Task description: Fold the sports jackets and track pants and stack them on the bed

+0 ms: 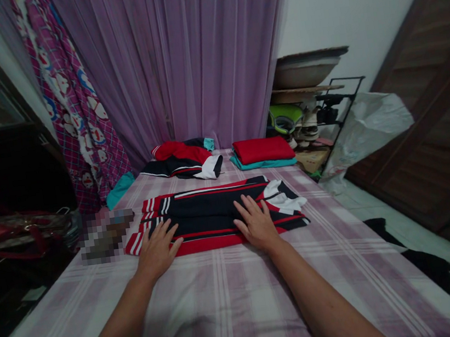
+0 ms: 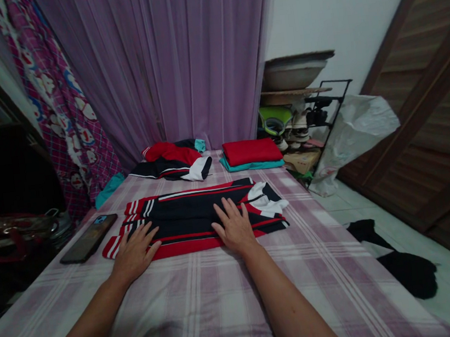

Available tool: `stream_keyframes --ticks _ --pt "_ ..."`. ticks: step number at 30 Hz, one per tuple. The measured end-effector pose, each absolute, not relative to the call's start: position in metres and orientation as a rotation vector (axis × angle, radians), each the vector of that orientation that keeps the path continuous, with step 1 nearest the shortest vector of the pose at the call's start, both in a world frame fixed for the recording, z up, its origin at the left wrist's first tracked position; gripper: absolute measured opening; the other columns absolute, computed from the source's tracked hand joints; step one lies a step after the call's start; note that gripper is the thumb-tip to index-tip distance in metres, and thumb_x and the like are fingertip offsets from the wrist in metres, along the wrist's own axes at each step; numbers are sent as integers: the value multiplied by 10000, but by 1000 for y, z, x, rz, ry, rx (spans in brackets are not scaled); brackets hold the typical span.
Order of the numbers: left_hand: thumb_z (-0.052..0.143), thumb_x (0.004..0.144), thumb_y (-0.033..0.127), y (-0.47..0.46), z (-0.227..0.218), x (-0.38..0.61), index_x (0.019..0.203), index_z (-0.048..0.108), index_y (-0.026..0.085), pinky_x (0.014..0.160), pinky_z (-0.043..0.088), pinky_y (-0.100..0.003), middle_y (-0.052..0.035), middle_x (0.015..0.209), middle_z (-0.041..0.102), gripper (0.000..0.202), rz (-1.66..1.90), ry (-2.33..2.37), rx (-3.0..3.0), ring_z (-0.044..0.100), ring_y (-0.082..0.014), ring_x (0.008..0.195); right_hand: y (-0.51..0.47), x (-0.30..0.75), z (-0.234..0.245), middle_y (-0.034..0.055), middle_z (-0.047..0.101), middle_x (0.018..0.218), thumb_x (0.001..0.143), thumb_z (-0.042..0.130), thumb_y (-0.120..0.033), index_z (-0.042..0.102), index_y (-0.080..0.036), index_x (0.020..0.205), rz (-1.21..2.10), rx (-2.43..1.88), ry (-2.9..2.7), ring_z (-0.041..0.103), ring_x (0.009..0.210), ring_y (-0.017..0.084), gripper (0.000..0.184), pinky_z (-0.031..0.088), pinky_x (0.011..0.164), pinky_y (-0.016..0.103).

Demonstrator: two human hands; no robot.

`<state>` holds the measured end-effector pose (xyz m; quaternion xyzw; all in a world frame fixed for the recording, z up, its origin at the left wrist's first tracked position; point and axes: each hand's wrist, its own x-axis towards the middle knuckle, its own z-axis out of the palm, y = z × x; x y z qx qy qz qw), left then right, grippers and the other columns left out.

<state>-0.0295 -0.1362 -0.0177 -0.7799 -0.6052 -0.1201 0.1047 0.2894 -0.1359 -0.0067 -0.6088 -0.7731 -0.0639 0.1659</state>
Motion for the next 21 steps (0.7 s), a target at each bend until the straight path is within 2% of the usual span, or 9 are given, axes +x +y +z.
stream_keyframes --ticks 5,12,21 --pt "448 939 444 -137 -16 -28 1348 576 278 1156 244 -564 -81 1492 485 460 -356 -1819 -2299 419 -288 1390 -136 284 -11 98 351 1570 980 370 -520 392 -271 1494 71 -1885 -2275 297 1445 287 572 214 1133 597" --pt "428 948 460 -140 -10 -26 1373 553 259 1160 242 -569 -80 1508 463 487 -311 -1850 -2323 402 -289 1402 -137 286 -12 89 344 1575 984 374 -498 391 -259 1494 65 -1924 -2247 293 1448 284 564 214 1131 606" --pt "413 948 489 -137 -19 -31 1393 525 299 1160 238 -555 -64 1496 484 497 -424 -1829 -2324 413 -274 1395 -134 293 -17 89 376 1559 991 358 -462 398 -281 1490 69 -1913 -2244 304 1445 276 533 231 1126 602"
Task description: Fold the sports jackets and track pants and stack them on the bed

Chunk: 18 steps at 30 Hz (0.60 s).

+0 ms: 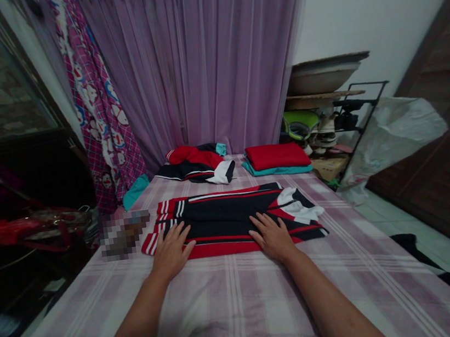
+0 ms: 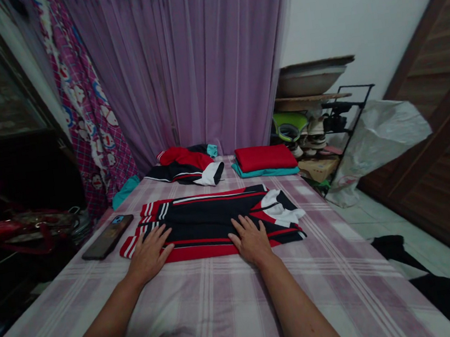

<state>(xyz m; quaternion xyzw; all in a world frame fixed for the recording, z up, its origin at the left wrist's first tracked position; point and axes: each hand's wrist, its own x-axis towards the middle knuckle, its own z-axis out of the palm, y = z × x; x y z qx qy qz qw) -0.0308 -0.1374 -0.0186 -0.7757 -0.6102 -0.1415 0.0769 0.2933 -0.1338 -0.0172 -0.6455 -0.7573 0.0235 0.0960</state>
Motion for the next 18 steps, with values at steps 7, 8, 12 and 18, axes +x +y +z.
stream_keyframes --ticks 7,8,12,18 --pt "417 947 483 -138 -17 -29 1363 560 285 1165 228 -554 -74 1490 491 483 -433 -1834 -2329 411 -275 1395 -136 291 -15 116 323 1582 983 402 -431 405 -244 1490 -77 -1878 -2189 283 1452 294 541 225 1134 577" --pt "421 946 479 -138 -17 -29 1365 559 282 1165 224 -558 -76 1491 489 483 -431 -1837 -2329 409 -277 1396 -136 290 -15 121 295 1593 983 406 -420 394 -236 1496 -141 -1849 -2168 262 1461 293 546 208 1142 570" --pt "429 944 469 -138 -18 -29 1387 537 287 1169 206 -577 -82 1488 492 491 -458 -1832 -2322 413 -285 1393 -133 285 -17 122 338 1574 991 370 -430 413 -229 1485 -156 -1771 -2229 284 1452 283 535 191 1145 578" --pt "378 966 460 -134 -8 -21 1357 559 314 1158 81 -666 -74 1434 555 455 -473 -1933 -2272 475 -294 1344 -134 283 -22 108 390 1549 992 352 -459 428 -251 1474 7 -1815 -2299 332 1430 272 531 210 1139 575"
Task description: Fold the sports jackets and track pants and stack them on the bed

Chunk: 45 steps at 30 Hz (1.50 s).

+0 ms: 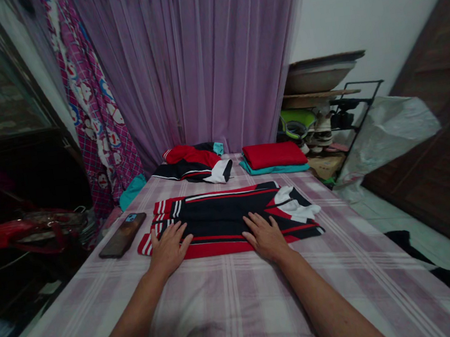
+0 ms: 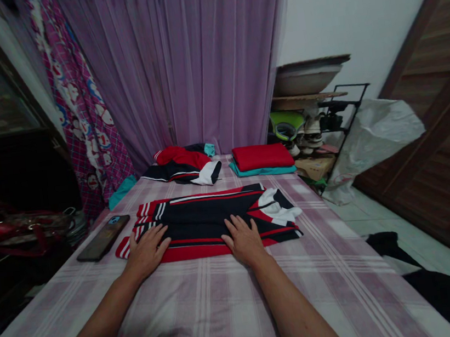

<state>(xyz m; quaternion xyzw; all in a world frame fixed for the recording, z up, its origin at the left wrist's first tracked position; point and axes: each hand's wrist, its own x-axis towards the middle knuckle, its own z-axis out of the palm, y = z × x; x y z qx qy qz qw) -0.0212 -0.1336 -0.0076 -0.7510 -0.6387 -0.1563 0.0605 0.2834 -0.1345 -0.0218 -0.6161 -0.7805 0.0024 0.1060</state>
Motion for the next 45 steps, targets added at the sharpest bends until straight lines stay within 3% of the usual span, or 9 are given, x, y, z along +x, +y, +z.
stream_keyframes --ticks 3,8,15,21,25,29,37,41,45 --pt "359 971 477 -118 3 -8 1343 574 309 1150 29 -683 -82 1414 573 461 -493 -1921 -2234 480 -307 1337 -134 279 -18 113 387 1550 990 370 -442 438 -248 1469 -62 -1781 -2269 337 1426 276 521 202 1147 563" --pt "359 960 501 -78 7 3 1443 469 265 1174 128 -607 -97 1554 387 548 -298 -1834 -2412 306 -300 1454 -121 272 -7 133 261 1602 989 382 -435 331 -212 1525 -166 -1736 -2197 272 1458 283 583 196 1154 564" --pt "293 957 548 -62 3 -8 1480 410 237 1150 190 -620 -98 1587 315 619 -24 -2024 -2474 261 -311 1470 -122 283 -13 116 362 1562 996 355 -481 425 -228 1474 33 -1866 -2267 313 1441 282 546 238 1133 589" --pt "303 967 511 -68 12 -2 1448 456 239 1141 240 -589 -91 1555 387 573 -23 -2061 -2431 337 -294 1438 -133 291 -13 112 413 1533 1002 358 -441 452 -217 1456 8 -1914 -2211 352 1421 282 515 247 1128 581" --pt "324 968 483 -65 28 7 1252 644 205 1051 365 -560 -124 1361 614 510 -53 -1985 -2370 554 -315 1256 -125 289 -7 142 467 1493 1000 361 -428 509 -181 1413 -57 -1899 -2166 386 1395 304 503 241 1122 585" --pt "283 986 400 -53 39 14 1141 692 181 1104 291 -520 -137 1194 706 489 -129 -1918 -2319 615 -290 1164 -100 274 11 142 427 1521 996 365 -423 473 -190 1440 -91 -1782 -2164 367 1403 297 513 219 1133 570" --pt "327 967 460 -21 5 -9 1476 413 212 1160 233 -547 -99 1571 355 573 -22 -1962 -2379 338 -299 1437 -40 235 27 102 391 1551 1006 302 -462 421 -233 1474 192 -1586 -2429 312 1438 241 534 192 1163 519" --pt "312 965 496 -19 -4 -13 1499 375 192 1168 220 -554 -89 1584 323 618 17 -1957 -2343 326 -308 1442 -15 263 10 91 293 1600 1002 264 -525 357 -239 1511 316 -1686 -2531 221 1477 253 590 153 1172 545" --pt "321 965 499 -23 -2 -9 1503 369 181 1169 228 -548 -80 1581 329 627 51 -1958 -2333 336 -308 1436 -2 322 -2 102 239 1618 1007 249 -525 301 -243 1536 229 -2087 -2334 190 1488 249 602 153 1171 534"
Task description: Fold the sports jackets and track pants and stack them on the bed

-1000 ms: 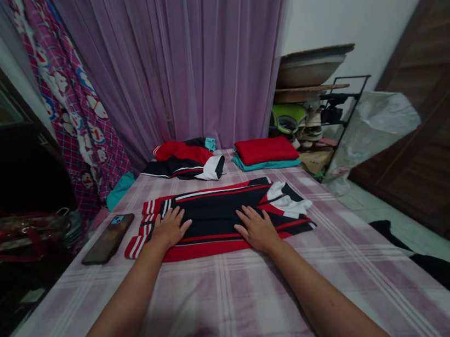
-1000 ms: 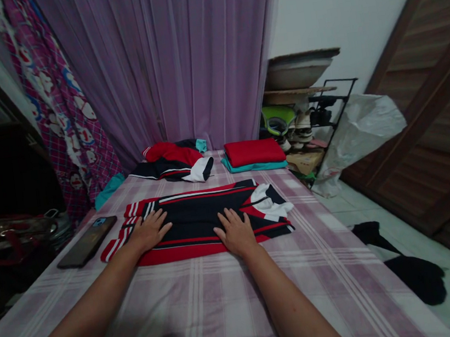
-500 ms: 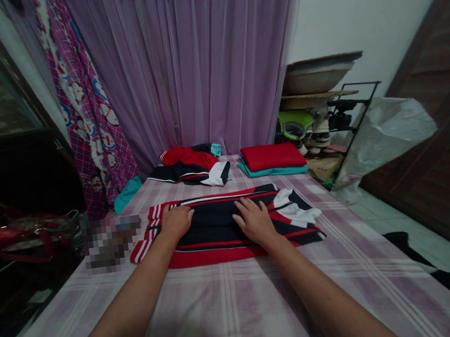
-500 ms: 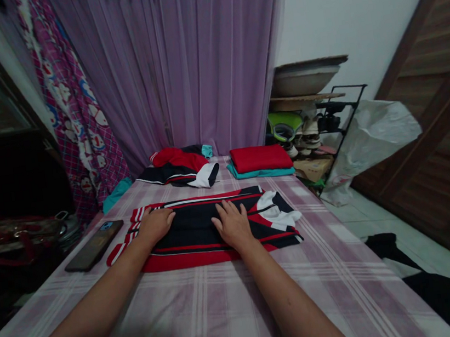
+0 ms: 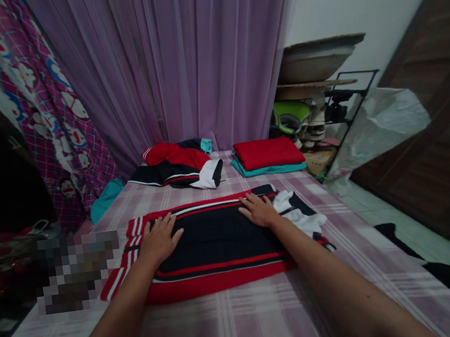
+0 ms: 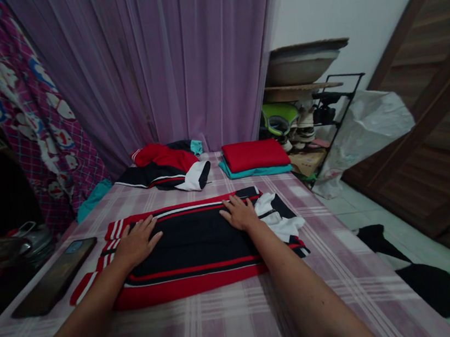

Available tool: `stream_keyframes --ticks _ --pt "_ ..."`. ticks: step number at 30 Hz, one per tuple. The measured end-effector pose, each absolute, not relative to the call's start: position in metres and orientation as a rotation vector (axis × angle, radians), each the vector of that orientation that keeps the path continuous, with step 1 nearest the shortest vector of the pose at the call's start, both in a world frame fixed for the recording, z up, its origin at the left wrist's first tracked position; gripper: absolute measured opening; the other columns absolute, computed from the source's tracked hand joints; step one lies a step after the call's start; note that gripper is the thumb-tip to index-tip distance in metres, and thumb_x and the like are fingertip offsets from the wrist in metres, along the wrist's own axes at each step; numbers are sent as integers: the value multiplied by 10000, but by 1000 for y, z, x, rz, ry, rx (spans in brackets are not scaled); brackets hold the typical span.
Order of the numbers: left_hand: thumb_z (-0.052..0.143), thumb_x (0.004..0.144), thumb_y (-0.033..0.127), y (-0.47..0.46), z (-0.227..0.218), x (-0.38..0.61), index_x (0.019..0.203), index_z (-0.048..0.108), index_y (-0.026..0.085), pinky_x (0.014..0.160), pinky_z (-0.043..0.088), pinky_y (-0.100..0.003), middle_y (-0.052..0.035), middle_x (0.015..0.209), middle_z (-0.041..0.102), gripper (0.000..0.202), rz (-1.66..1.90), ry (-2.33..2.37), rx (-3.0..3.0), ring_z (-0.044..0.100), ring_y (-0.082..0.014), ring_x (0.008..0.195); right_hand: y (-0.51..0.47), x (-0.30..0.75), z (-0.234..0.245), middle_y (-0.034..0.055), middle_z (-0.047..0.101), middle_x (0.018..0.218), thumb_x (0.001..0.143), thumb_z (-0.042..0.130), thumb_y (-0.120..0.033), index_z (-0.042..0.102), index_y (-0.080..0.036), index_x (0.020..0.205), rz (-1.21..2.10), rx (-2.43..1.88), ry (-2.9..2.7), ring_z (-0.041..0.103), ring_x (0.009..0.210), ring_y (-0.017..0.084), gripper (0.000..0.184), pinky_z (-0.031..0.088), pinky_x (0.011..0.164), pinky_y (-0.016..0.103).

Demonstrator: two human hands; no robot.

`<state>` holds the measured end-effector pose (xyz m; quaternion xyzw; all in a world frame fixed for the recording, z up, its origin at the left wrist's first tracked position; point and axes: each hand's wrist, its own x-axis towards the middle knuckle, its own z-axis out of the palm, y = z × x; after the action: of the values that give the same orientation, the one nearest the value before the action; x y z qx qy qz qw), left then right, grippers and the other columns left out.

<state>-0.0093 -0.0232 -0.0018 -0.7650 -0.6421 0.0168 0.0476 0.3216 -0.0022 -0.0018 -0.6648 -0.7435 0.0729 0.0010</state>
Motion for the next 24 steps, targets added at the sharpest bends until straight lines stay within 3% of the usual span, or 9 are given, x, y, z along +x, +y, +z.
stream_keyframes --ticks 8,14,18,21,24 --pt "363 952 518 -22 -2 -7 1484 412 211 1153 234 -570 -132 1604 267 617 -7 -1971 -2296 358 -344 1421 -1 357 -10 128 280 1598 1011 263 -493 307 -214 1533 51 -2276 -2193 244 1470 266 594 185 1156 538" --pt "342 953 527 -22 -1 -6 1510 359 202 1176 185 -557 -127 1593 294 646 8 -2035 -2370 301 -317 1453 -15 334 -6 160 412 1527 952 453 -341 448 -190 1455 -181 -2079 -2111 356 1411 314 526 245 1116 586" --pt "344 938 532 -16 3 -11 1523 323 193 1191 132 -556 -115 1600 273 677 -78 -2164 -2442 252 -299 1475 -43 286 6 114 583 1387 930 486 -278 646 -201 1249 -70 -1617 -2258 484 1310 259 366 339 1101 470" --pt "257 950 480 -7 12 -29 1504 363 177 1196 213 -436 -82 1560 374 640 -320 -2265 -2572 336 -230 1443 -70 243 13 84 662 1272 936 492 -267 697 -212 1157 95 -1310 -2405 574 1180 212 306 419 1022 369" --pt "226 942 420 1 22 -62 1424 491 162 1128 341 -287 -50 1462 527 607 -560 -2265 -2568 473 -174 1351 -91 207 16 77 683 1224 946 496 -273 696 -217 1159 201 -1181 -2475 588 1121 206 298 432 974 354"
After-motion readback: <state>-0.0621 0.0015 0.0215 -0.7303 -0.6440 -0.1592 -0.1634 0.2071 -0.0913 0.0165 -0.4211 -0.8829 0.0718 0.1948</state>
